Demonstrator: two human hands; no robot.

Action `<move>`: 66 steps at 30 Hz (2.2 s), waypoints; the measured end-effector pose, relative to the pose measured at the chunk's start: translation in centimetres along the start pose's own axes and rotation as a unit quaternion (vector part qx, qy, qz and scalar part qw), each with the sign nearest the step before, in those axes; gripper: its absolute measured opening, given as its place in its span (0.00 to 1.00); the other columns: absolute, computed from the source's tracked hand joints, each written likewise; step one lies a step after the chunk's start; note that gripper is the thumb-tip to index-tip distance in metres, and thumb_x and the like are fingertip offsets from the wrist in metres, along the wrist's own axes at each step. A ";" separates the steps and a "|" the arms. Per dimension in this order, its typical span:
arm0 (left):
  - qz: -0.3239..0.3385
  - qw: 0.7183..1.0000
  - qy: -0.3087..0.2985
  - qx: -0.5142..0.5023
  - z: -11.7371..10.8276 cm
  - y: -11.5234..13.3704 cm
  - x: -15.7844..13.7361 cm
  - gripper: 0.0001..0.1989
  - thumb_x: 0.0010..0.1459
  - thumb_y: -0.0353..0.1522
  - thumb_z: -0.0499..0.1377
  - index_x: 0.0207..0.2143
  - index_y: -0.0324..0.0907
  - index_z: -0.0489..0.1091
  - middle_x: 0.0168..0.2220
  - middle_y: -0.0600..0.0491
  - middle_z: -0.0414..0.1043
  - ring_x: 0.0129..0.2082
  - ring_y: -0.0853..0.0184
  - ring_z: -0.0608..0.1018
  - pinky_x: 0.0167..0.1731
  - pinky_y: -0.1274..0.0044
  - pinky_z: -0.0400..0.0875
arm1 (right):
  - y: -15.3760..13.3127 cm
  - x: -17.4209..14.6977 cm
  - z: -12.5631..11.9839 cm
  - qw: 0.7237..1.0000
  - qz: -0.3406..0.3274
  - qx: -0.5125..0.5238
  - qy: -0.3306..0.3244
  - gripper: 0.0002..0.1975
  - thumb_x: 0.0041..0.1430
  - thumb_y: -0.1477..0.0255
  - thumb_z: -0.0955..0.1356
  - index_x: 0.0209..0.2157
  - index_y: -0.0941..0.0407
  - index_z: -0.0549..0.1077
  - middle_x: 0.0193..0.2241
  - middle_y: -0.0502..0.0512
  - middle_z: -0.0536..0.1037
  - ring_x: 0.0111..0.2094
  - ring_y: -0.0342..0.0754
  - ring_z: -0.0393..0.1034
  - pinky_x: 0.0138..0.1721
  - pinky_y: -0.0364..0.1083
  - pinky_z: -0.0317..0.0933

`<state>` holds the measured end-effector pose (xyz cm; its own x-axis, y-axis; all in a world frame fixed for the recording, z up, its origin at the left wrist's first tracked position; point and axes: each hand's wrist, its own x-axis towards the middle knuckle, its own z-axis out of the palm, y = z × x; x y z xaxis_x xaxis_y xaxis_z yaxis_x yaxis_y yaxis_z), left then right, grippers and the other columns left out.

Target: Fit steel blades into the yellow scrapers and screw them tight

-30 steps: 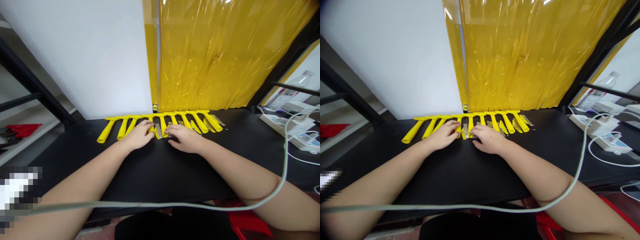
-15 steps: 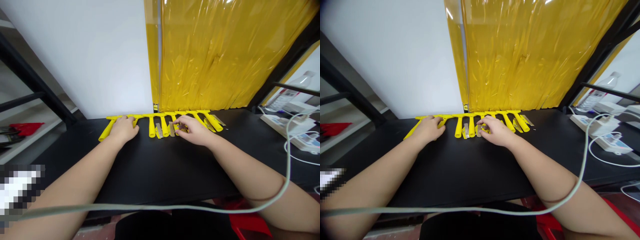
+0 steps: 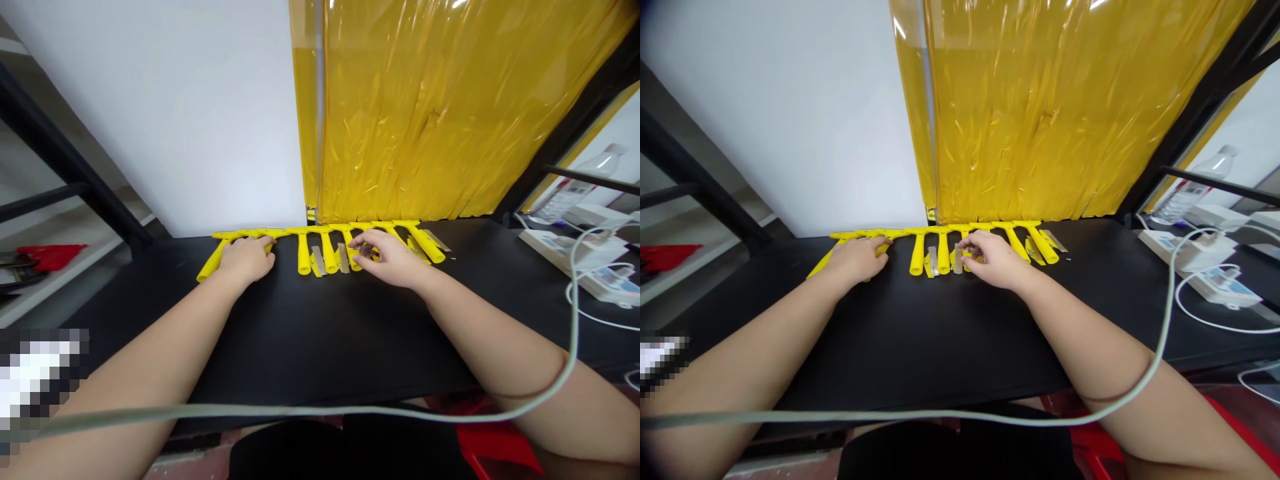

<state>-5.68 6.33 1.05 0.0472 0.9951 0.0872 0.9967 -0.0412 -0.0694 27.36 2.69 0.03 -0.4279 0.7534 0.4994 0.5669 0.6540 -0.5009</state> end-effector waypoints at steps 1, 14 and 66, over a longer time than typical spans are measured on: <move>0.000 1.000 0.000 0.001 0.0 -0.1 0.0 0.27 0.62 0.42 0.54 0.62 0.51 0.74 0.58 0.41 0.79 0.57 0.40 0.78 0.53 0.51 0.72 | 0.0 0.0 0.0 1.000 0.000 0.001 -0.002 0.10 0.60 0.73 0.70 0.44 0.55 0.78 0.42 0.57 0.81 0.37 0.50 0.76 0.42 0.51 0.70; -0.064 0.988 0.113 -0.084 -4.9 -0.1 -2.5 0.33 0.64 0.42 0.53 0.69 0.42 0.60 0.50 0.36 0.79 0.47 0.40 0.81 0.44 0.54 0.75 | -0.1 0.1 -0.3 0.999 0.012 0.022 0.026 0.10 0.60 0.70 0.71 0.44 0.55 0.77 0.41 0.57 0.81 0.37 0.51 0.74 0.39 0.50 0.68; 0.394 0.873 -0.185 -0.222 -1.8 6.6 -6.6 0.10 0.70 0.38 0.56 0.48 0.44 0.71 0.49 0.47 0.76 0.47 0.58 0.78 0.50 0.67 0.72 | -3.4 0.0 2.3 0.790 0.132 0.599 -0.004 0.18 0.65 0.58 0.73 0.35 0.50 0.61 0.28 0.46 0.73 0.28 0.44 0.64 0.33 0.46 0.62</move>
<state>0.66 -0.68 1.82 0.7864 0.5999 -0.1472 0.5959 -0.6742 0.4363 23.80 0.59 0.12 -0.4131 0.8716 0.2638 -0.4341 0.0662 -0.8984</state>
